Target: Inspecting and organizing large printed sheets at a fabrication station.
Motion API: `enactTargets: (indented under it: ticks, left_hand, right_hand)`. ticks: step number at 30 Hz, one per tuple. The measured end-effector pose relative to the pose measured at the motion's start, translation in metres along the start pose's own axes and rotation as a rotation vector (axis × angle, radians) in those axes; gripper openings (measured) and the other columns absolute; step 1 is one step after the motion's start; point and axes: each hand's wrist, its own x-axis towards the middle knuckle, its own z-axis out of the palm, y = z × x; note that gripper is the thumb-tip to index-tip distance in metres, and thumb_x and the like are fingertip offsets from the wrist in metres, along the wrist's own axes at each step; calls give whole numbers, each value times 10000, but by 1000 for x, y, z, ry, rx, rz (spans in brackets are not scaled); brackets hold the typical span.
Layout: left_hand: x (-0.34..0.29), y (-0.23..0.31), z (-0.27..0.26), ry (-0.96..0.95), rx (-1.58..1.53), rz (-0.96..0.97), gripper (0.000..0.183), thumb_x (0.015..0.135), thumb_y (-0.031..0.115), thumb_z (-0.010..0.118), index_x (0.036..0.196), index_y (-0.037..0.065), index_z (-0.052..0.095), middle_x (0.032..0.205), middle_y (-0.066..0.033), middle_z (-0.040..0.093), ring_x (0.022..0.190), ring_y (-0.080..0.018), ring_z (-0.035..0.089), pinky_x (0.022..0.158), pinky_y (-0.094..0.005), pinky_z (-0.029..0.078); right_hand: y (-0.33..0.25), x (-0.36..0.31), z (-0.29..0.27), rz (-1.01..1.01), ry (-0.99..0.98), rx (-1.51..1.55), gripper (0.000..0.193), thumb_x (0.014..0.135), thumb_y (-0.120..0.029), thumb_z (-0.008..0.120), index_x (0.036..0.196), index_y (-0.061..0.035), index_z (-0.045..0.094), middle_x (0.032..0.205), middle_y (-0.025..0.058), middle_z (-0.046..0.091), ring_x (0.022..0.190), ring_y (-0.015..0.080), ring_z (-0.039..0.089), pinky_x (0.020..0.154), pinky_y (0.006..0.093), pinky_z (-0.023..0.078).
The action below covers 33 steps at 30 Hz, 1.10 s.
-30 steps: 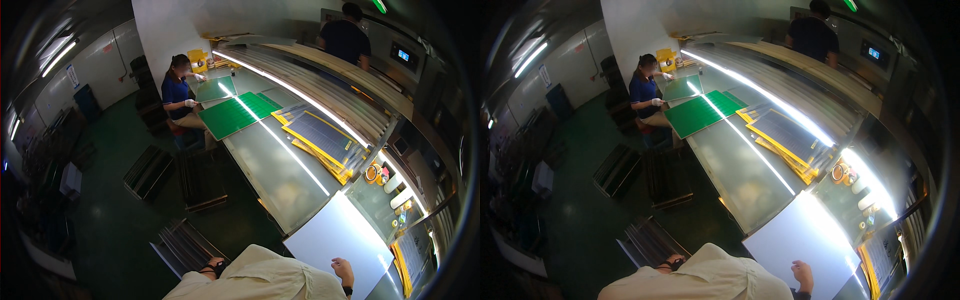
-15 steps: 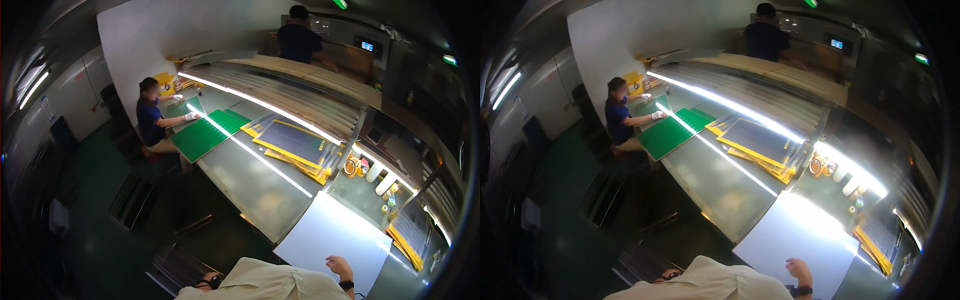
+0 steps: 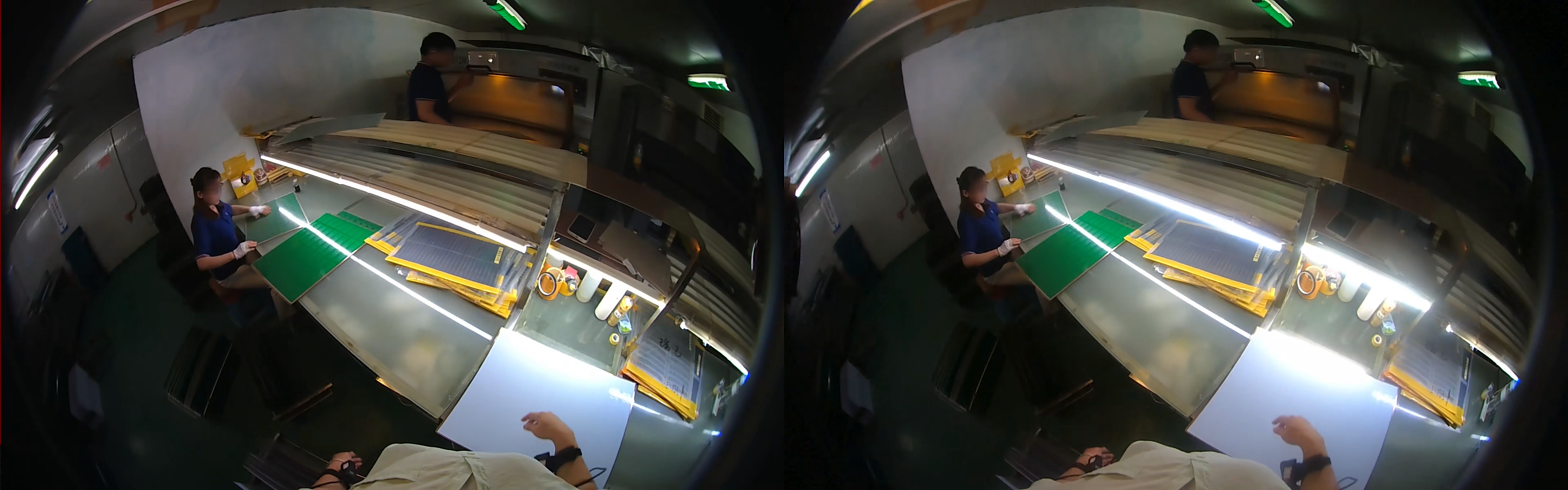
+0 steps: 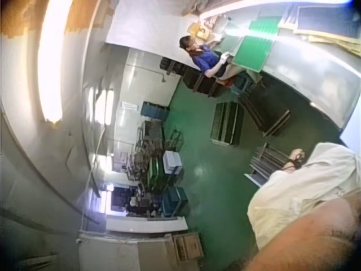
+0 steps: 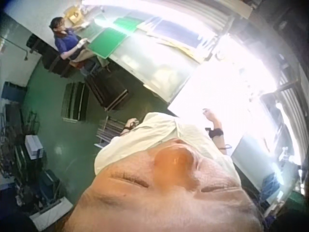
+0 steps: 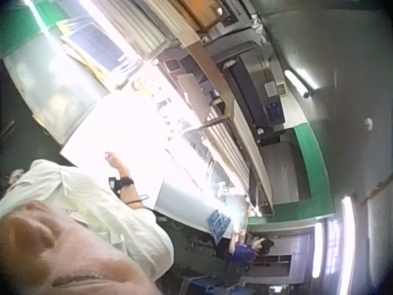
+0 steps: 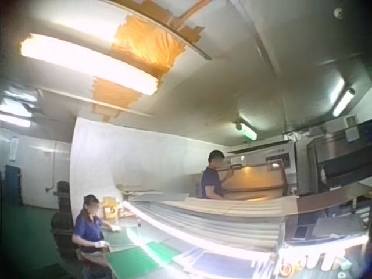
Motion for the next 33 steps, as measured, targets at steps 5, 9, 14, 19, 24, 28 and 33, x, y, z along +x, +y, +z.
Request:
enactTargets:
  ticks: [5, 9, 14, 19, 24, 28, 33]
  left_hand:
    - [-44, 72, 33, 67, 33, 265, 270, 828, 191, 468, 1041, 28, 489, 859, -118, 606, 685, -215, 612, 532, -324, 490]
    - [-79, 111, 74, 28, 31, 364, 205, 838, 198, 475, 986, 64, 522, 831, -81, 617, 678, -173, 611, 536, -273, 479]
    - [-94, 108, 87, -59, -8, 416, 184, 836, 194, 502, 969, 69, 530, 833, -70, 620, 688, -156, 612, 542, -251, 474]
    - [-90, 77, 61, -1, -57, 330, 191, 840, 191, 499, 980, 63, 521, 821, -74, 620, 678, -155, 611, 535, -248, 477]
    - [-91, 65, 31, 66, -97, 213, 206, 852, 178, 474, 1002, 42, 511, 807, -82, 622, 661, -161, 615, 525, -258, 484]
    - [-96, 67, 13, 148, -56, 273, 245, 861, 178, 453, 1048, 27, 498, 884, -119, 614, 749, -210, 617, 589, -291, 494]
    - [-137, 110, 17, 8, -179, 444, 272, 861, 262, 483, 1023, 45, 517, 878, -86, 621, 747, -175, 612, 605, -276, 490]
  right_hand:
    - [-64, 51, -67, -337, 202, -119, 207, 755, -175, 574, 936, -83, 616, 839, 132, 623, 757, 269, 601, 689, 331, 479]
    - [-129, 95, -123, -383, 436, -54, 182, 767, -169, 520, 881, -70, 620, 891, 157, 597, 846, 326, 555, 766, 380, 432]
    - [-212, 150, -168, -588, 734, -74, 225, 740, -123, 553, 937, -14, 563, 947, 149, 569, 916, 307, 521, 804, 396, 397]
    - [-284, 212, -191, -637, 877, -306, 470, 699, -188, 644, 1103, -14, 476, 1118, 165, 466, 1059, 316, 424, 884, 405, 349]
    - [-328, 308, -190, -493, 883, -639, 697, 636, -311, 705, 1197, -35, 397, 1223, 200, 373, 1210, 376, 248, 1007, 479, 167]
    - [-320, 374, -187, -179, 752, -749, 525, 736, -150, 574, 1208, -31, 376, 1123, 210, 453, 1014, 351, 463, 837, 460, 398]
    - [-297, 324, -179, -383, 630, -806, 484, 715, -20, 488, 1190, -41, 397, 1078, 225, 471, 926, 330, 508, 752, 409, 454]
